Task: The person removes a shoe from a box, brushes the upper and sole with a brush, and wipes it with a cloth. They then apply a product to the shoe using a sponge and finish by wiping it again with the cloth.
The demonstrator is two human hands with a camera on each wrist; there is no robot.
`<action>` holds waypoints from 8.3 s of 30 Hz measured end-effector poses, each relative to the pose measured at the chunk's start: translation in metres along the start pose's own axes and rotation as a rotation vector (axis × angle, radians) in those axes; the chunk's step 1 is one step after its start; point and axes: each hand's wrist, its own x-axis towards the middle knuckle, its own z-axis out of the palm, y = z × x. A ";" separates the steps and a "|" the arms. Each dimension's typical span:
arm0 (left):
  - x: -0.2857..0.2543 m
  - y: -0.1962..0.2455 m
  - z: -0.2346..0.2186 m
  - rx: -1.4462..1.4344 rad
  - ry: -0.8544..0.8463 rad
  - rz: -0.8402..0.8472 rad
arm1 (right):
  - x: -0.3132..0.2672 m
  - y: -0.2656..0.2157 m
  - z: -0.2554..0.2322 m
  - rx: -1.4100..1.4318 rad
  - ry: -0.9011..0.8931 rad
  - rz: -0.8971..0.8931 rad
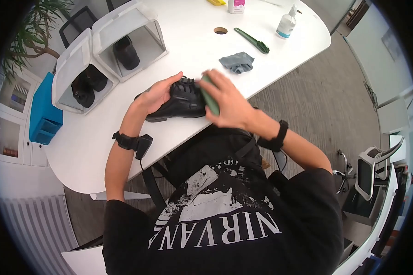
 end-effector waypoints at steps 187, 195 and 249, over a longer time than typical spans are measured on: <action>-0.013 0.000 -0.008 -0.624 0.207 0.264 | 0.068 -0.003 0.034 -0.036 0.112 -0.300; -0.015 0.003 0.000 -0.597 0.252 0.257 | 0.057 -0.042 0.030 0.151 -0.112 -0.293; -0.029 0.010 0.028 -0.641 0.166 0.280 | 0.013 -0.068 0.062 0.018 -0.063 -0.643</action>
